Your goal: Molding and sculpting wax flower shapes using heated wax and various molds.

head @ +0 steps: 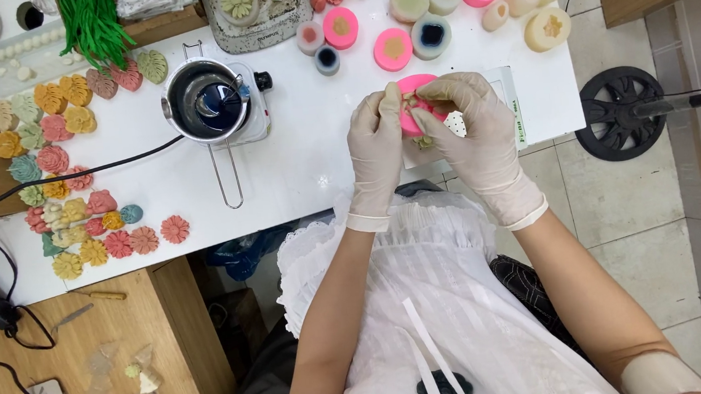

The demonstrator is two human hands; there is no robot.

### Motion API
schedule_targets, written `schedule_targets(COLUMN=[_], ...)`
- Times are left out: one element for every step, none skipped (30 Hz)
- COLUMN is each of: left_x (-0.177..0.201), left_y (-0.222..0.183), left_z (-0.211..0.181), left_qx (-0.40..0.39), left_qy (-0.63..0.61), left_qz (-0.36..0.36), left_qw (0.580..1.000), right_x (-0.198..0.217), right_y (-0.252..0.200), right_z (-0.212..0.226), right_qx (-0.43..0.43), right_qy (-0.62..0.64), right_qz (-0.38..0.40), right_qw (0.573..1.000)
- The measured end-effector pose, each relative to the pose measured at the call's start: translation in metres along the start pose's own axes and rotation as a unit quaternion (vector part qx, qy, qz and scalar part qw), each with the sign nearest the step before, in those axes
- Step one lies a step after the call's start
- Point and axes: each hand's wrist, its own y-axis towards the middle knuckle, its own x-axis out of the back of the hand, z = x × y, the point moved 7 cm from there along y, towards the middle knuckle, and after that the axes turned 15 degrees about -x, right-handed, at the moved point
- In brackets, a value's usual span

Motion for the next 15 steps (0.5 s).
schedule_targets(left_x=[0.0, 0.001, 0.003, 0.005, 0.006, 0.006, 0.007, 0.007, 0.009, 0.009, 0.011, 0.013, 0.016, 0.019, 0.021], left_y=[0.0, -0.001, -0.001, -0.002, -0.002, -0.002, -0.004, -0.005, -0.006, -0.009, -0.01, -0.011, -0.012, -0.014, -0.016], left_z=[0.003, 0.006, 0.009, 0.009, 0.009, 0.008, 0.006, 0.004, 0.001, 0.001, 0.002, 0.003, 0.002, 0.002, 0.002], left_qx=[-0.001, -0.003, -0.006, -0.007, -0.012, -0.018, -0.019, -0.025, -0.03, -0.031, -0.031, -0.03, -0.031, -0.03, -0.029], left_qy=[0.0, -0.01, -0.018, -0.017, -0.015, -0.013, -0.013, -0.009, -0.003, -0.002, 0.001, 0.003, 0.004, 0.008, 0.012], left_qz=[-0.002, -0.008, -0.015, -0.017, -0.017, -0.018, -0.021, -0.02, -0.021, -0.026, -0.028, -0.03, -0.036, -0.034, -0.032], left_qw=[1.0, 1.0, 1.0, 1.0, 1.0, 1.0, 1.0, 0.999, 0.999, 0.999, 0.999, 0.999, 0.999, 0.999, 0.999], right_x=[-0.001, -0.002, -0.005, -0.006, -0.007, -0.008, -0.008, -0.009, -0.011, -0.01, -0.011, -0.011, -0.013, -0.015, -0.017], right_y=[0.0, 0.001, 0.001, 0.0, 0.0, 0.0, -0.001, -0.003, -0.003, -0.005, -0.005, -0.006, -0.006, -0.006, -0.007], right_z=[0.001, 0.001, 0.001, 0.001, 0.0, -0.001, 0.0, 0.001, 0.001, 0.004, 0.007, 0.009, 0.009, 0.005, 0.001], right_qx=[0.002, -0.007, -0.016, -0.014, -0.017, -0.019, -0.016, -0.023, -0.03, -0.026, -0.03, -0.034, -0.03, -0.05, -0.071], right_qy=[0.0, 0.011, 0.024, 0.025, 0.023, 0.021, 0.02, 0.01, 0.001, 0.002, -0.005, -0.013, -0.013, -0.014, -0.016], right_qz=[0.001, 0.007, 0.013, 0.015, 0.015, 0.015, 0.017, 0.017, 0.02, 0.024, 0.024, 0.024, 0.029, 0.031, 0.033], right_qw=[1.0, 1.0, 0.999, 0.999, 0.999, 0.999, 1.0, 1.0, 0.999, 0.999, 0.999, 0.999, 0.999, 0.998, 0.997])
